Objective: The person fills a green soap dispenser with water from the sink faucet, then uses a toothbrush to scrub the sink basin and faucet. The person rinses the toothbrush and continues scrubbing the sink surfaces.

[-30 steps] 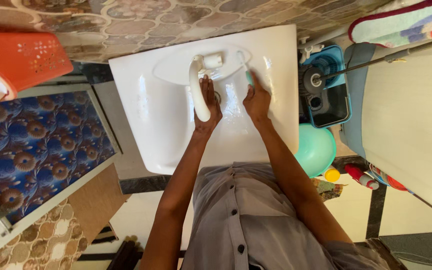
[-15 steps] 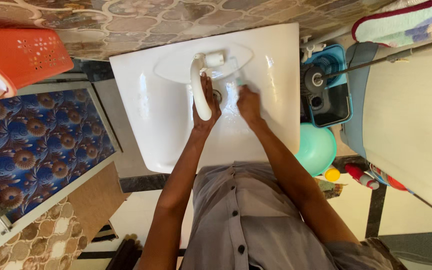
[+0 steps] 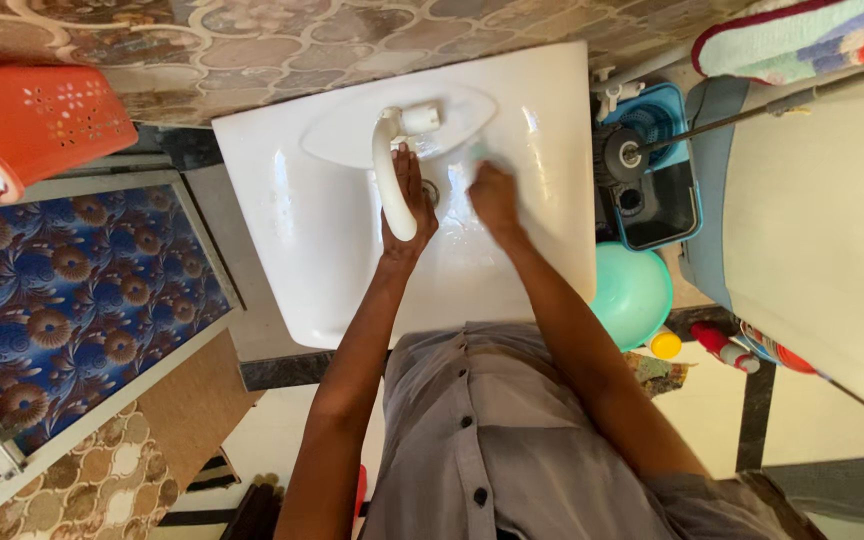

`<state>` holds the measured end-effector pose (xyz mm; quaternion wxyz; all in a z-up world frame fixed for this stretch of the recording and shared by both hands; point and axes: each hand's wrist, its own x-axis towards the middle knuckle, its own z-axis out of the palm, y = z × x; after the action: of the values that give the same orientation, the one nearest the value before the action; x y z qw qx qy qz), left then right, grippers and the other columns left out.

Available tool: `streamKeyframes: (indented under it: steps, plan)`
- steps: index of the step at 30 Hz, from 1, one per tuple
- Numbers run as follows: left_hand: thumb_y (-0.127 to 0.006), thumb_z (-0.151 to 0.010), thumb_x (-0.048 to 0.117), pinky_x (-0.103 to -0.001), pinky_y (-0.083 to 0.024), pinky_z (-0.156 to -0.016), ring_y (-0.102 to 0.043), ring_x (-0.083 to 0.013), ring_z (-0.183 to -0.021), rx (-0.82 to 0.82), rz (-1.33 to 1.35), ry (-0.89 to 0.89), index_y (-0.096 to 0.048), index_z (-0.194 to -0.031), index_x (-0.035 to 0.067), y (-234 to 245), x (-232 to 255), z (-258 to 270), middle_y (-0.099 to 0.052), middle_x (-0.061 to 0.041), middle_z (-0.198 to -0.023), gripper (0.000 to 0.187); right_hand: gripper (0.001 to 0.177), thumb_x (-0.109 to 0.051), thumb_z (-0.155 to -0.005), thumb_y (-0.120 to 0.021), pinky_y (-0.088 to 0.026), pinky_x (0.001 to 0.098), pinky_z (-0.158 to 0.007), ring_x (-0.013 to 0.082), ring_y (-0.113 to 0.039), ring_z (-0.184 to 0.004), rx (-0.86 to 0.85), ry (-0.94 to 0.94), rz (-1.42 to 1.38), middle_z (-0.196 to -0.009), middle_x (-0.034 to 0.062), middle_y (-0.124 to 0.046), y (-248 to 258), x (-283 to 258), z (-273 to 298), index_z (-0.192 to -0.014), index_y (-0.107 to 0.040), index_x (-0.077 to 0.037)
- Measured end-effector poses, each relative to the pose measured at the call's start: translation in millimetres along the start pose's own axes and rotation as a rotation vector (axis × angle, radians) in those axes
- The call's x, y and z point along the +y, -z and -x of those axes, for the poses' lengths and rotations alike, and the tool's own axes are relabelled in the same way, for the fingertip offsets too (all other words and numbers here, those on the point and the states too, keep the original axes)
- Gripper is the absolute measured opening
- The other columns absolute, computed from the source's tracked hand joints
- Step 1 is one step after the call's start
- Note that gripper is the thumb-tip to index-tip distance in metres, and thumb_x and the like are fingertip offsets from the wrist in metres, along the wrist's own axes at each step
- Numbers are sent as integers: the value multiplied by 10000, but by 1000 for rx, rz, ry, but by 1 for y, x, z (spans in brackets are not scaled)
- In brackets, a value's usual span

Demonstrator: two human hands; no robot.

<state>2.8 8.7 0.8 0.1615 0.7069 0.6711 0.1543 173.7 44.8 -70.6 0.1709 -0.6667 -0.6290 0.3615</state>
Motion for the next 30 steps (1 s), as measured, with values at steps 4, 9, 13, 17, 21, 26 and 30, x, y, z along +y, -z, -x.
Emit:
streamKeyframes:
  steps: [4, 9, 13, 17, 21, 26, 30]
  plan:
    - [-594, -910, 6, -480, -210, -1299, -254, -365, -1570, -27, -13, -12, -339, -1550, -112, -1, 1, 0, -305, -246, -1653, 698, 260, -173, -1026, -544, -516, 535, -637, 437, -633, -659, -11, -25, -39, -733, 240, -664, -4, -2, -10, -880, -659, 8]
    - [-590, -913, 7, -479, -209, -1300, -253, -368, -1570, 1, -21, -28, -340, -1548, -116, 1, 9, -14, -306, -250, -1652, 694, 257, -166, -1017, -547, -523, 540, -651, 436, -637, -674, 11, 14, -26, -752, 236, -671, -2, -10, -15, -864, -662, 5]
    - [-587, -915, 7, -479, -209, -1300, -253, -370, -1570, -18, -23, -3, -340, -1547, -120, -3, 9, 1, -306, -253, -1651, 690, 255, -160, -1010, -548, -528, 544, -662, 435, -640, -686, -27, -10, -57, -768, 233, -676, -14, -12, -20, -852, -665, 2]
    - [-583, -917, 7, -478, -208, -1301, -252, -372, -1571, 8, -30, -10, -340, -1546, -124, 1, 5, -10, -307, -256, -1650, 687, 253, -154, -1003, -550, -533, 549, -673, 434, -644, -699, -40, 131, -8, -784, 229, -681, -19, -21, -28, -839, -667, -1]
    - [-580, -919, 8, -478, -207, -1301, -251, -374, -1571, 12, -36, 14, -340, -1545, -127, 0, 0, -3, -307, -259, -1649, 683, 252, -148, -996, -552, -539, 553, -684, 433, -647, -711, 52, -144, -92, -800, 226, -687, 17, 5, -47, -827, -670, -3]
    - [-576, -922, 8, -477, -207, -1302, -250, -376, -1571, -8, -26, 11, -340, -1543, -132, -9, 8, -7, -308, -263, -1648, 679, 139, -79, -872, -593, -529, 554, -667, 433, -634, -695, -34, 189, -8, -792, 220, -693, -21, -3, -14, -802, -687, -4]
    - [-593, -926, 12, -480, -194, -1299, -244, -378, -1568, -46, -20, -18, -329, -1547, -123, -10, 13, -21, -320, -261, -1641, 688, 193, -105, -911, -568, -525, 548, -676, 442, -633, -708, 54, -131, -91, -802, 240, -689, 13, 17, -29, -805, -682, 10]
